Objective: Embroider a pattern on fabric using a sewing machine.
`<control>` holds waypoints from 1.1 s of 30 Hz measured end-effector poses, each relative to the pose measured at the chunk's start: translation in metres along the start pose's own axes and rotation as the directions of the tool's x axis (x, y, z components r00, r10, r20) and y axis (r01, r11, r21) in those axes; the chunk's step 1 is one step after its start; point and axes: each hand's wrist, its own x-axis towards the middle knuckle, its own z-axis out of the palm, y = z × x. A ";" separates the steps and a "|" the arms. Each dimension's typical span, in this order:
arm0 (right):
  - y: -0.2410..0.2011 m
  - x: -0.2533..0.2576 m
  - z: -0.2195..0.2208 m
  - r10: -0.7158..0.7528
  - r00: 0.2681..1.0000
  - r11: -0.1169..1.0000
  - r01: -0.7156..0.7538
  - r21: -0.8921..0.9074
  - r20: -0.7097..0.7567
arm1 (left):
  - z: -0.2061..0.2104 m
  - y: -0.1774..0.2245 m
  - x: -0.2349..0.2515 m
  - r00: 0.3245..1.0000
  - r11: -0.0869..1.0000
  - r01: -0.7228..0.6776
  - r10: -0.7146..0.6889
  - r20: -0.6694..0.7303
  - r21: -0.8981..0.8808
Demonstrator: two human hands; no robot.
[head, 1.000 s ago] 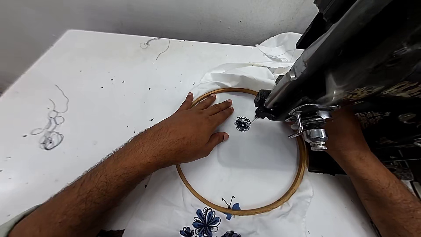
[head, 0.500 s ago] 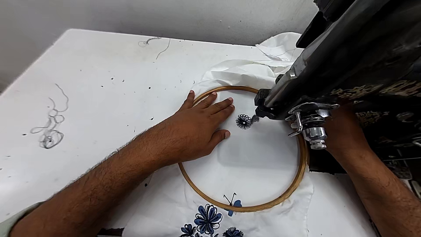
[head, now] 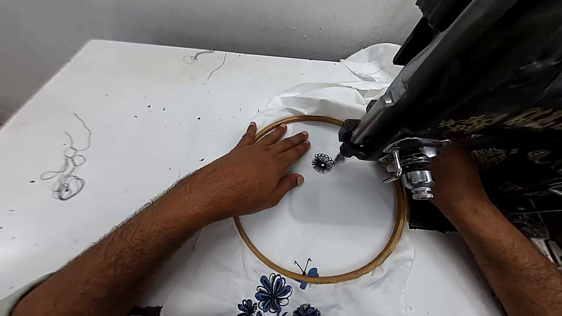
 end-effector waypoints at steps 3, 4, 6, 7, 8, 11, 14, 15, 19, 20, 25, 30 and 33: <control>0.002 0.003 0.000 -0.015 1.000 1.000 0.015 0.016 -0.001 | 0.002 -0.002 0.002 1.000 1.000 0.004 -0.004 -0.019 -0.011; 0.003 0.004 0.000 -0.010 1.000 1.000 0.010 0.014 0.008 | 0.002 -0.001 0.003 1.000 1.000 0.005 -0.005 -0.017 -0.005; 0.005 0.006 -0.001 0.007 1.000 1.000 -0.007 0.006 0.021 | 0.002 0.002 0.003 1.000 1.000 0.007 -0.007 -0.004 0.008; 0.005 0.005 -0.001 0.011 1.000 1.000 -0.011 0.002 0.021 | 0.002 0.003 0.002 1.000 1.000 0.003 -0.003 -0.002 0.007; 0.003 0.004 -0.002 0.012 1.000 1.000 -0.012 0.004 0.021 | 0.002 0.003 0.001 1.000 1.000 0.001 -0.001 -0.001 0.006; 0.001 0.001 0.000 0.001 1.000 1.000 -0.001 0.003 0.005 | -0.001 0.001 0.000 1.000 1.000 0.007 -0.007 0.008 0.001; -0.002 0.001 -0.001 0.011 1.000 1.000 -0.011 0.018 -0.001 | 0.001 -0.001 0.002 1.000 1.000 0.012 -0.012 -0.010 -0.005; -0.002 0.002 -0.002 0.017 1.000 1.000 -0.017 0.024 0.006 | 0.002 0.000 0.002 1.000 1.000 0.011 -0.011 -0.021 -0.005; 0.000 0.002 -0.002 0.044 0.999 0.999 -0.044 0.001 0.027 | 0.002 0.003 0.001 1.000 1.000 0.007 -0.007 0.004 0.015; -0.002 0.001 -0.002 0.048 0.998 0.999 -0.048 -0.009 0.029 | 0.001 0.003 0.001 1.000 1.000 0.007 -0.007 0.010 0.016; 0.000 0.002 -0.001 -0.014 1.000 1.000 0.014 0.013 -0.014 | 0.003 0.000 0.002 1.000 1.000 0.004 -0.004 -0.026 -0.009; 0.001 0.002 0.001 0.013 1.000 1.000 -0.012 0.027 -0.009 | 0.003 0.000 0.003 1.000 1.000 0.013 -0.013 -0.017 -0.002; -0.001 0.002 0.002 0.001 1.000 1.000 -0.001 0.031 -0.019 | 0.002 -0.002 0.003 1.000 1.000 0.007 -0.007 -0.019 -0.009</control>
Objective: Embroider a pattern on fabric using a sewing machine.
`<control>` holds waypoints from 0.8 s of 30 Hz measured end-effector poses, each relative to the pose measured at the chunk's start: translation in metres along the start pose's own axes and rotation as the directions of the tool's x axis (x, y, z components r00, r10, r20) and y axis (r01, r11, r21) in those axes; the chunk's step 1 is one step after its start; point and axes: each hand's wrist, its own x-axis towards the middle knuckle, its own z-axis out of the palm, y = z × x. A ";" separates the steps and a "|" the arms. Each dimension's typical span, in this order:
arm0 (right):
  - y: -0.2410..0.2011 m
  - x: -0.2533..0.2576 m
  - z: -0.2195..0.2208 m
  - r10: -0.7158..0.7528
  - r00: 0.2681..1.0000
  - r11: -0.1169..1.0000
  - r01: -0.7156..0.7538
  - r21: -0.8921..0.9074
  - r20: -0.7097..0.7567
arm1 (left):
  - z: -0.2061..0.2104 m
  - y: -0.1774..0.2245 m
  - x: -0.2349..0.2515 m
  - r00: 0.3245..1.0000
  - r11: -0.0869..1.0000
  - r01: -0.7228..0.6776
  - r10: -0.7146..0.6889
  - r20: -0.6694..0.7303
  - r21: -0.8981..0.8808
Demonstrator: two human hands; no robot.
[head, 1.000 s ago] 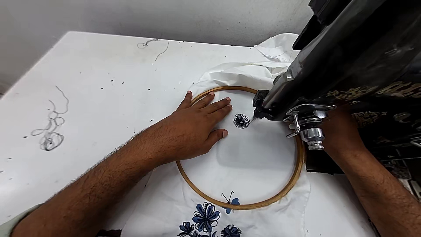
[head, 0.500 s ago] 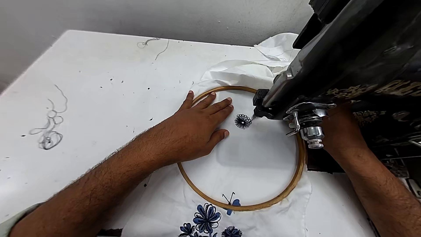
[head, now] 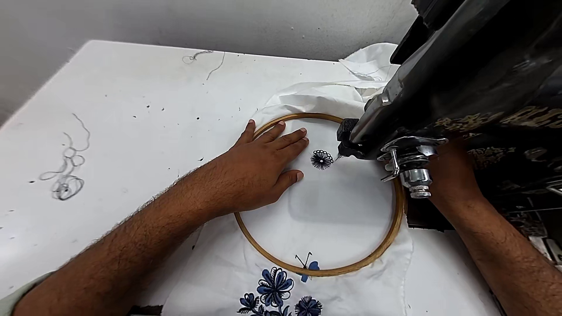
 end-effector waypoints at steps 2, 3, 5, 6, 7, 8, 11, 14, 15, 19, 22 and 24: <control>0.000 0.001 -0.001 -0.001 1.000 1.000 0.001 0.015 -0.004 | 0.001 0.000 0.001 1.000 1.000 0.001 -0.001 -0.012 -0.001; 0.000 0.002 -0.001 0.003 1.000 1.000 -0.003 0.028 -0.006 | 0.002 0.000 0.002 1.000 1.000 0.000 0.000 -0.020 0.002; 0.002 0.004 -0.001 -0.006 1.000 1.000 0.007 0.016 -0.010 | 0.003 0.001 0.002 1.000 1.000 -0.002 0.002 -0.022 0.006; 0.003 0.004 -0.001 -0.014 1.000 1.000 0.014 -0.002 -0.008 | 0.003 0.002 0.002 1.000 1.000 -0.003 0.004 -0.017 0.009; 0.002 0.004 -0.001 -0.015 1.000 1.000 0.015 -0.014 -0.004 | 0.002 0.003 0.001 1.000 1.000 -0.001 0.001 -0.008 0.010; 0.001 0.002 -0.001 -0.015 1.000 1.000 0.015 -0.025 -0.001 | 0.001 0.003 0.000 1.000 1.000 0.001 -0.001 0.001 0.007; 0.000 0.000 0.001 -0.012 1.000 1.000 0.012 -0.022 -0.010 | -0.001 0.001 0.000 1.000 1.000 0.004 -0.004 0.005 0.005; -0.001 0.002 -0.002 0.004 1.000 1.000 -0.005 0.016 0.005 | 0.002 0.000 0.002 1.000 1.000 0.005 -0.005 -0.013 0.003; 0.000 0.003 -0.002 0.003 1.000 1.000 -0.003 0.014 0.005 | 0.003 0.001 0.003 1.000 1.000 0.005 -0.005 -0.016 0.002; 0.001 0.002 -0.001 -0.004 1.000 1.000 0.004 -0.014 0.007 | 0.001 0.003 0.000 1.000 1.000 0.002 -0.002 0.006 0.010; -0.001 0.001 0.001 -0.016 1.000 1.000 0.016 0.006 -0.012 | -0.001 0.000 0.000 1.000 1.000 0.008 -0.008 0.011 0.006; -0.004 0.001 -0.002 0.003 1.000 1.000 -0.003 0.024 -0.012 | 0.000 -0.001 0.001 1.000 1.000 0.006 -0.006 -0.009 -0.006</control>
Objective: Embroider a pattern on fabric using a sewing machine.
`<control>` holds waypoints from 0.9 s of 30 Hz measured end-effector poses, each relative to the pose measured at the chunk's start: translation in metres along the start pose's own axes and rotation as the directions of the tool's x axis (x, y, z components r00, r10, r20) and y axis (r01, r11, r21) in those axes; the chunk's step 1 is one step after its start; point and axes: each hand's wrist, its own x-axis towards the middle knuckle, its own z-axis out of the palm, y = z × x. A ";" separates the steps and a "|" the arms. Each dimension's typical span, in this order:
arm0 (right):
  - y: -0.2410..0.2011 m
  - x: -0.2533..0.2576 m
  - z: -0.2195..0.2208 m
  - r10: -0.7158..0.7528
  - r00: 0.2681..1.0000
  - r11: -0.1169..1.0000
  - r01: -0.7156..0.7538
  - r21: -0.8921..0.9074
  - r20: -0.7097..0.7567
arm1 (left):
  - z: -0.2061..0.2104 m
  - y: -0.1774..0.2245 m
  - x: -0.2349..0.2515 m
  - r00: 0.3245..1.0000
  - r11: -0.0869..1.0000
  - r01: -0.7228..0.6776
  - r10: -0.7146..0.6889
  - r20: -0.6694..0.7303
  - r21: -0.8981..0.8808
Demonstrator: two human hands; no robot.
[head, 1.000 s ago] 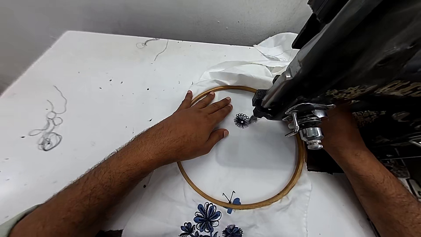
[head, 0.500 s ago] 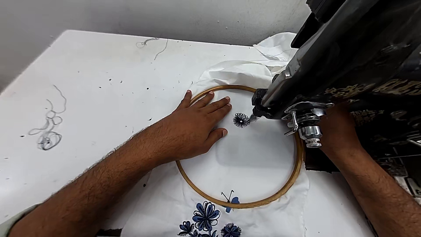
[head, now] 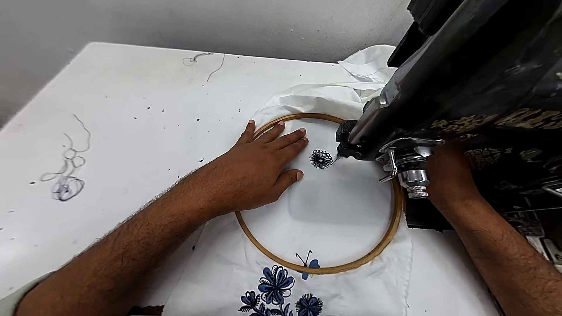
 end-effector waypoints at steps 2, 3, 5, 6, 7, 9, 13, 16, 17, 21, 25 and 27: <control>-0.001 0.001 -0.002 0.022 1.000 1.000 -0.022 0.000 0.016 | 0.001 0.001 0.001 1.000 1.000 -0.001 0.001 -0.008 0.000; 0.000 0.002 -0.002 0.023 1.000 1.000 -0.023 -0.008 0.019 | 0.002 0.001 0.001 1.000 1.000 -0.003 0.003 -0.008 0.003; 0.003 0.002 -0.001 0.008 1.000 1.000 -0.007 -0.023 0.018 | 0.001 0.003 0.000 1.000 1.000 -0.010 0.010 0.002 0.006; 0.004 0.001 0.000 0.000 1.000 1.000 0.000 -0.026 0.017 | 0.000 0.003 -0.001 1.000 1.000 -0.012 0.012 0.011 0.005; 0.004 0.000 0.000 -0.004 1.000 0.999 0.004 -0.032 0.017 | -0.001 0.002 -0.001 1.000 1.000 -0.014 0.014 0.015 0.005; 0.003 -0.001 0.002 -0.004 1.000 1.000 0.004 -0.026 0.010 | -0.001 0.000 -0.001 1.000 1.000 -0.009 0.009 0.013 0.004; 0.003 0.002 -0.002 0.002 0.999 1.000 -0.002 -0.014 0.035 | 0.002 0.001 0.001 1.000 1.000 0.002 -0.002 -0.010 -0.003; 0.004 0.001 -0.001 0.008 1.000 1.000 -0.007 -0.026 0.025 | 0.001 0.003 0.000 1.000 1.000 -0.003 0.003 0.003 0.008; 0.004 0.000 0.000 0.001 1.000 1.000 -0.001 -0.028 0.020 | 0.000 0.004 0.000 1.000 1.000 -0.004 0.004 0.010 0.007; 0.004 0.000 0.002 -0.009 1.000 1.000 0.010 -0.029 0.009 | 0.000 0.000 0.000 1.000 1.000 -0.010 0.010 0.003 0.000; 0.007 0.003 0.000 -0.027 1.000 0.999 0.027 -0.024 0.014 | 0.003 0.000 0.002 1.000 1.000 -0.007 0.007 -0.019 0.009; 0.007 0.002 0.001 -0.022 1.000 1.000 0.022 -0.022 0.004 | 0.002 0.000 0.002 1.000 1.000 -0.002 0.002 -0.005 0.011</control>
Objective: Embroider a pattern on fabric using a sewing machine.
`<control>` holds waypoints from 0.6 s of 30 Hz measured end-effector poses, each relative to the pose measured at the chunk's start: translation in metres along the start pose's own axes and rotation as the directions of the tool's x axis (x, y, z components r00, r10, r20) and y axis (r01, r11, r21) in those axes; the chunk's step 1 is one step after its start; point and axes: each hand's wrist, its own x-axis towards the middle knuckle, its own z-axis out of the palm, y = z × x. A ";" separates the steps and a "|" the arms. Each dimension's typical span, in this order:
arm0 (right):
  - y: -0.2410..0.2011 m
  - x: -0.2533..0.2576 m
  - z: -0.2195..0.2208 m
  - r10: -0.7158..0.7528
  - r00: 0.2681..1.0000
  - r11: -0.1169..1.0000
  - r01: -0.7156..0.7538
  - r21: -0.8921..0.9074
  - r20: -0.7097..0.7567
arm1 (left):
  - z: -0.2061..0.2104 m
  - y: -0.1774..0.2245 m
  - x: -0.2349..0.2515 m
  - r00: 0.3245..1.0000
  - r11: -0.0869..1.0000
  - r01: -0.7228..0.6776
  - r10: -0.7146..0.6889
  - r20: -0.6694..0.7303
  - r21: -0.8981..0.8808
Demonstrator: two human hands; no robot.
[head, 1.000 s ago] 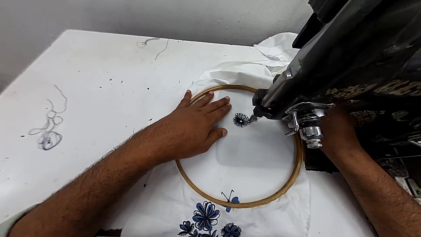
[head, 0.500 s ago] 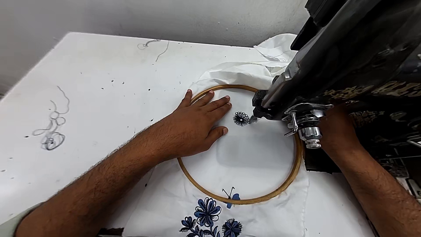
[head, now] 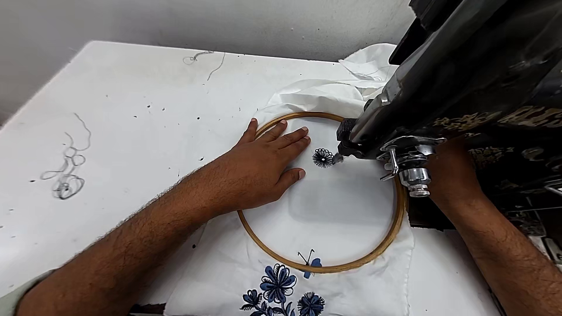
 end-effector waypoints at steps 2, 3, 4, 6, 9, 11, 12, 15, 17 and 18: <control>0.000 -0.001 0.001 -0.001 1.000 1.000 0.001 0.003 -0.010 | -0.001 -0.001 0.000 1.000 1.000 -0.003 0.003 0.004 -0.002; -0.002 -0.001 0.001 0.004 1.000 1.000 -0.003 0.007 -0.012 | 0.000 -0.002 0.000 1.000 1.000 -0.003 0.003 0.003 -0.004; -0.003 -0.001 0.000 0.014 1.000 1.000 -0.014 0.015 -0.008 | 0.000 -0.002 0.001 1.000 1.000 -0.003 0.003 -0.001 -0.007; -0.002 0.000 -0.001 0.010 1.000 1.000 -0.010 0.020 -0.005 | 0.002 -0.002 0.002 1.000 1.000 -0.005 0.005 -0.019 -0.012; -0.001 0.001 -0.002 0.018 1.000 1.000 -0.018 0.005 -0.006 | 0.005 0.000 0.003 0.999 1.000 -0.015 0.015 -0.043 -0.006; -0.001 0.001 -0.001 0.030 1.000 1.000 -0.030 0.000 -0.003 | 0.002 0.001 0.001 1.000 1.000 -0.011 0.010 -0.017 -0.007; -0.001 0.001 0.000 0.025 1.000 1.000 -0.025 0.007 -0.008 | 0.001 0.000 0.000 1.000 1.000 -0.005 0.005 -0.002 -0.006; -0.002 0.000 0.001 0.030 1.000 0.999 -0.030 0.040 -0.007 | 0.001 -0.003 0.001 1.000 1.000 -0.010 0.010 -0.012 -0.007; -0.001 0.001 0.000 0.011 1.000 0.999 -0.010 0.046 -0.008 | 0.002 -0.003 0.002 1.000 1.000 -0.006 0.006 -0.025 -0.006; 0.001 0.002 0.000 0.000 1.000 0.999 0.000 0.039 -0.011 | 0.003 -0.003 0.003 1.000 1.000 -0.007 0.007 -0.031 -0.005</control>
